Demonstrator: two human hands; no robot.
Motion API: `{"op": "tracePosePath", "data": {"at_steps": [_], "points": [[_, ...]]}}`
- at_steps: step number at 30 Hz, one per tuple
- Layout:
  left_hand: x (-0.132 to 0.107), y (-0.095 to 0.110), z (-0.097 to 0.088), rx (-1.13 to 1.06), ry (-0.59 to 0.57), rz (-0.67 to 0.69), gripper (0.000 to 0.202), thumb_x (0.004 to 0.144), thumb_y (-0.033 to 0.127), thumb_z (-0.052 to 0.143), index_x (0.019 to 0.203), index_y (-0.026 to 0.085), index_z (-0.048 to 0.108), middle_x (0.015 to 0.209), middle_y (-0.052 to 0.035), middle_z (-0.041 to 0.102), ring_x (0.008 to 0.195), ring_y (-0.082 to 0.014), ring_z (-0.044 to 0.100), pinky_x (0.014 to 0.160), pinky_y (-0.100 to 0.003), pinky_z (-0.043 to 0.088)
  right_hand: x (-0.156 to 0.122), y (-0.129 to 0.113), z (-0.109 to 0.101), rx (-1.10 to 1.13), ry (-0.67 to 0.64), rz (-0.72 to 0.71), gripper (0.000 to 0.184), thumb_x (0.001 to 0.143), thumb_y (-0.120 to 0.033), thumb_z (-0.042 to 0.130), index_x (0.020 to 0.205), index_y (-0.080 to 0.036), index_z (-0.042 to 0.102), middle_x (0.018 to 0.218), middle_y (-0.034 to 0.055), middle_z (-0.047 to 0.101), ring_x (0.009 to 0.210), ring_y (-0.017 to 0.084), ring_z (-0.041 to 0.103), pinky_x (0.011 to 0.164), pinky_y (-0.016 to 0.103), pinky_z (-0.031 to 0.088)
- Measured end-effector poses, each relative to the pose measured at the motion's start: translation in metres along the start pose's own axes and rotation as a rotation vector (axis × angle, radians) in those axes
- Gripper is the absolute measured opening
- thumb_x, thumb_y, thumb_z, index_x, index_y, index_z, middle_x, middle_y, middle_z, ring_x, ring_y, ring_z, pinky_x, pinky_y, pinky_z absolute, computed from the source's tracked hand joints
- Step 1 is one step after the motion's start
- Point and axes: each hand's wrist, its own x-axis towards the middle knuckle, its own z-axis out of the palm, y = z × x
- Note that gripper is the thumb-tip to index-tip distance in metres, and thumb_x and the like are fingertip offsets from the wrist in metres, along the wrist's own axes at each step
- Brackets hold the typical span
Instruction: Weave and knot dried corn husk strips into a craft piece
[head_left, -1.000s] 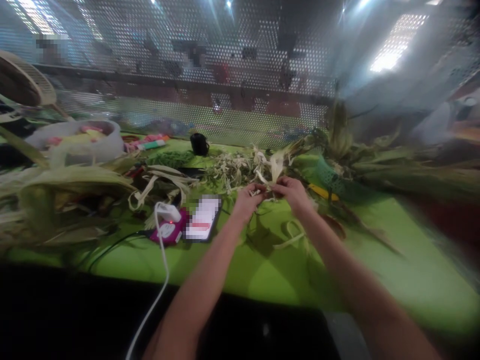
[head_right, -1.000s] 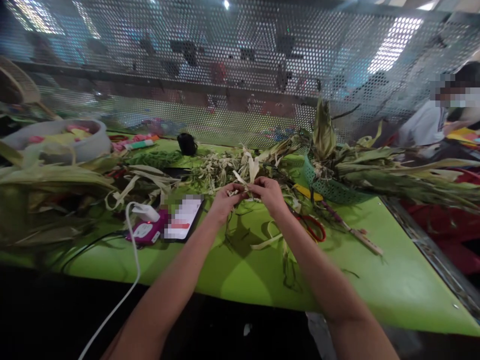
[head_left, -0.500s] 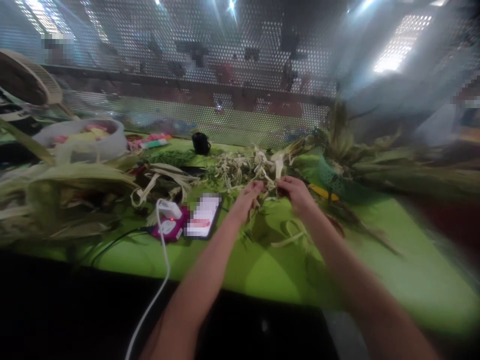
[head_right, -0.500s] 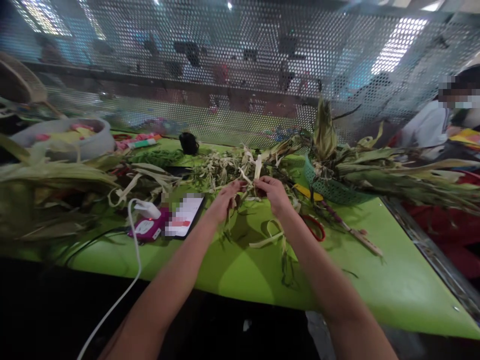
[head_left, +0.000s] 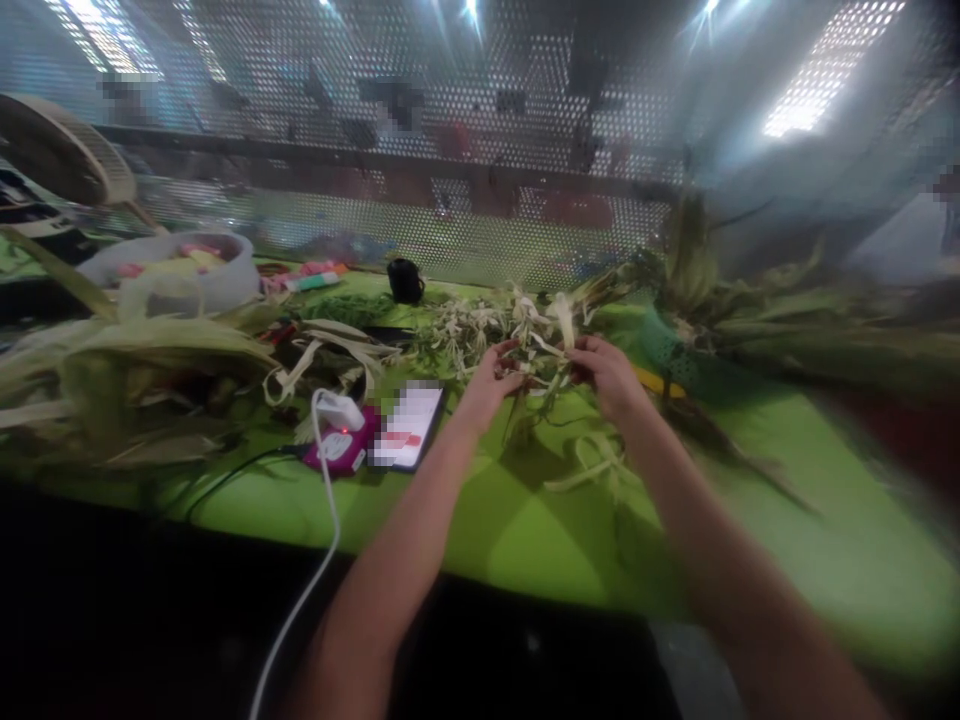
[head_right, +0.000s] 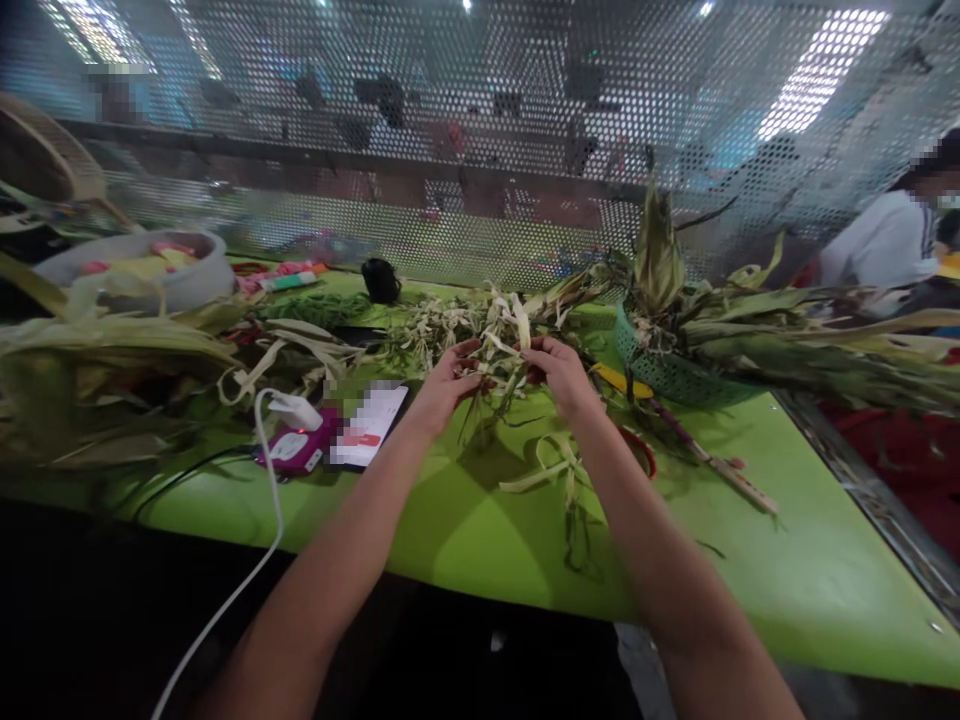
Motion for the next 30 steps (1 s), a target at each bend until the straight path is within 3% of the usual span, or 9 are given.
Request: {"op": "tracePosePath", "data": {"at_steps": [5,9,13,16,20,25,30], "points": [[-0.001,-0.004,0.003,0.063,-0.039,0.06,0.061,0.064,0.02,0.081,0.121,0.023,0.059,0.095,-0.0022,0.061,0.082,-0.0134,0.062,0.084,-0.033,0.055,-0.007,0.003,0.016,-0.018,-0.103,0.062,0.036,0.055,-0.04,0.083,0.08,-0.017,0.071,0.068,-0.0003,0.065,0.058,0.011,0.054,0.056,0.024,0.043],[-0.003,0.001,0.004,0.061,-0.089,0.012,0.06,0.065,0.028,0.082,0.121,0.023,0.06,0.102,-0.0043,0.064,0.085,-0.0154,0.065,0.083,-0.032,0.054,-0.009,0.001,0.019,-0.016,-0.038,0.083,0.039,0.045,-0.041,0.087,0.07,-0.016,0.069,0.066,0.0007,0.066,0.06,0.014,0.058,0.061,0.028,0.046],[-0.005,0.009,0.0,0.109,0.075,-0.003,0.053,0.074,0.041,0.075,0.125,0.033,0.06,0.12,-0.0042,0.063,0.093,-0.0184,0.065,0.081,-0.032,0.053,-0.006,0.0,0.013,-0.033,0.069,0.008,0.036,0.047,-0.039,0.087,0.067,-0.017,0.068,0.063,-0.0014,0.063,0.059,0.012,0.053,0.059,0.026,0.042],[-0.005,0.009,-0.001,0.279,0.104,0.073,0.035,0.076,0.043,0.072,0.107,0.027,0.072,0.112,-0.0051,0.068,0.102,-0.0206,0.062,0.089,-0.032,0.048,-0.005,0.001,0.012,-0.016,0.082,0.004,0.035,0.048,-0.038,0.087,0.068,-0.017,0.067,0.063,-0.0021,0.062,0.057,0.011,0.052,0.059,0.025,0.04],[-0.002,-0.005,0.002,0.399,-0.024,0.038,0.031,0.072,0.042,0.074,0.09,0.017,0.075,0.094,-0.0079,0.073,0.088,-0.0202,0.063,0.087,-0.032,0.045,-0.008,0.0,0.016,-0.026,0.058,-0.001,0.037,0.047,-0.04,0.087,0.065,-0.016,0.065,0.06,-0.0028,0.06,0.055,0.01,0.051,0.057,0.025,0.039],[0.004,-0.019,0.003,0.275,0.005,0.024,0.03,0.067,0.035,0.078,0.089,0.015,0.073,0.088,-0.0061,0.073,0.08,-0.0164,0.063,0.082,-0.03,0.046,-0.009,-0.002,0.014,-0.029,0.032,0.014,0.04,0.05,-0.046,0.086,0.069,-0.017,0.068,0.063,-0.0001,0.063,0.056,0.012,0.052,0.055,0.026,0.04],[0.003,-0.01,0.002,0.041,0.131,-0.028,0.032,0.063,0.033,0.081,0.089,0.017,0.069,0.085,-0.0025,0.071,0.074,-0.013,0.064,0.073,-0.026,0.047,-0.003,0.0,0.007,-0.093,0.081,0.001,0.039,0.057,-0.053,0.081,0.062,-0.017,0.066,0.053,-0.0012,0.056,0.047,0.009,0.042,0.046,0.025,0.031]]}}
